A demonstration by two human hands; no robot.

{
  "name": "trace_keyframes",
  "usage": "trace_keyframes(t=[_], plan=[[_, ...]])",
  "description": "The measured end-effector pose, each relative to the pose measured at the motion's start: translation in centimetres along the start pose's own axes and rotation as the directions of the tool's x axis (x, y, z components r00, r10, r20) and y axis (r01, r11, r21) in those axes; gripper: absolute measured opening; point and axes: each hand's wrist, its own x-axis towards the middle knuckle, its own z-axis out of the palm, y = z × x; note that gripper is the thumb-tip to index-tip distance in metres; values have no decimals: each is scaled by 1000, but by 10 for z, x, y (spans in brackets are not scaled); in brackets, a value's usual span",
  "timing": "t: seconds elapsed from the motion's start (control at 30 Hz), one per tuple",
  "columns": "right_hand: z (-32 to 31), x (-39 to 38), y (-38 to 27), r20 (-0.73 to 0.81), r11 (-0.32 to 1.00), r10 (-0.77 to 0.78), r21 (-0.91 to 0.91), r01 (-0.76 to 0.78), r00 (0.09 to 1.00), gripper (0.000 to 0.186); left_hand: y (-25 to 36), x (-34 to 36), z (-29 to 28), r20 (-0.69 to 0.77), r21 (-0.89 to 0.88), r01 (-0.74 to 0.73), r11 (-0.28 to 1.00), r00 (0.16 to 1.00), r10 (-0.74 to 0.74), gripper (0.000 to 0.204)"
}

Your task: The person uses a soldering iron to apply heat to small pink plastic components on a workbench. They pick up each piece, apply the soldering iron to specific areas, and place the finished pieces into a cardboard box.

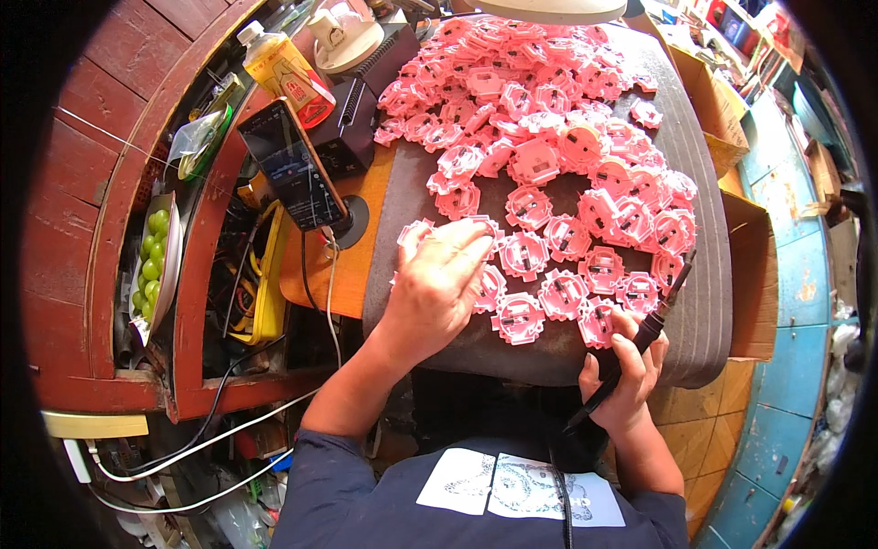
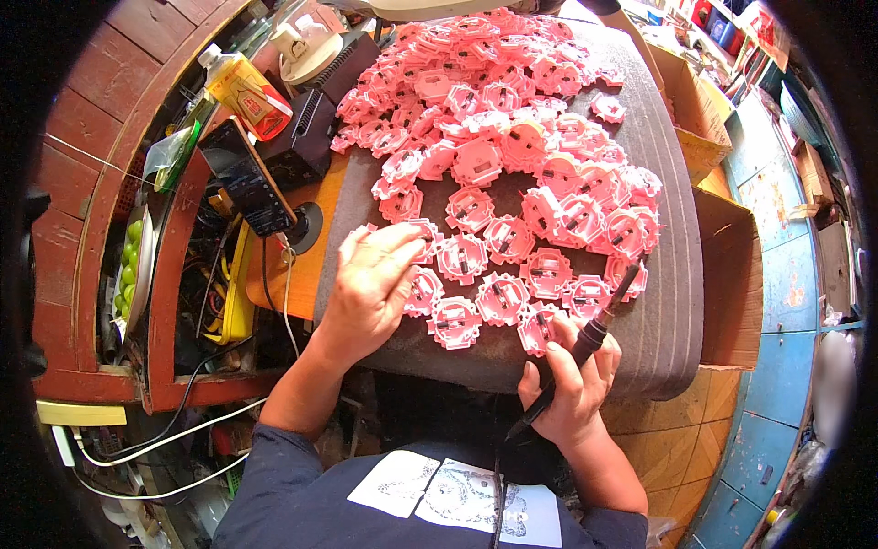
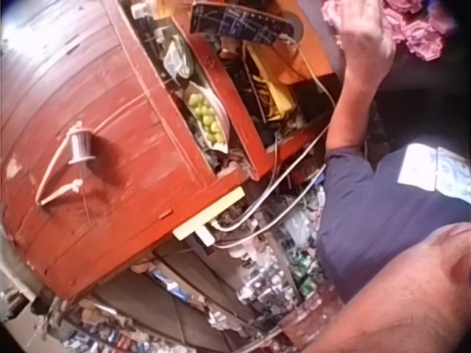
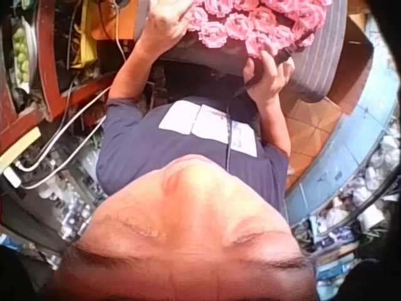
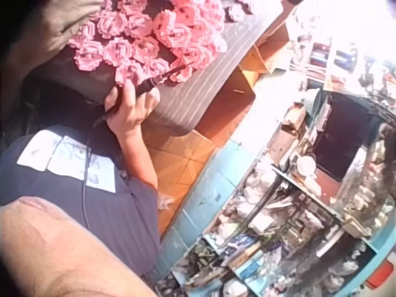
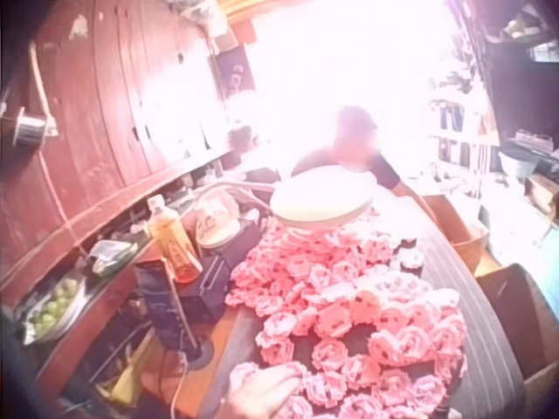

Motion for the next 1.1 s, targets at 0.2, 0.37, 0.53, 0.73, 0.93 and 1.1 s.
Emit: trace_keyframes(t=[0.2,0.37,0.53,0.73,0.93,1.1], plan=[[-2,7,-1,15,998,-55,11,55,998,48,-26,-20,-17,-55,55,149,987,988,-146,26],[-3,6,-2,5,999,-35,26,35,999,48,-33,-19,-14,-77,-39,60,997,995,-63,27],[-12,1,0,-32,997,-1,74,3,1000,50,13,24,-11,8,-178,-100,979,995,103,28],[-38,9,23,-104,995,88,50,-83,991,52,63,83,25,195,-145,-231,962,947,256,31],[-61,38,59,121,994,106,-1,-107,987,50,55,112,63,278,27,-326,945,910,306,42],[-62,43,57,144,991,124,-60,-116,982,54,44,120,78,214,90,-262,961,947,239,35]])
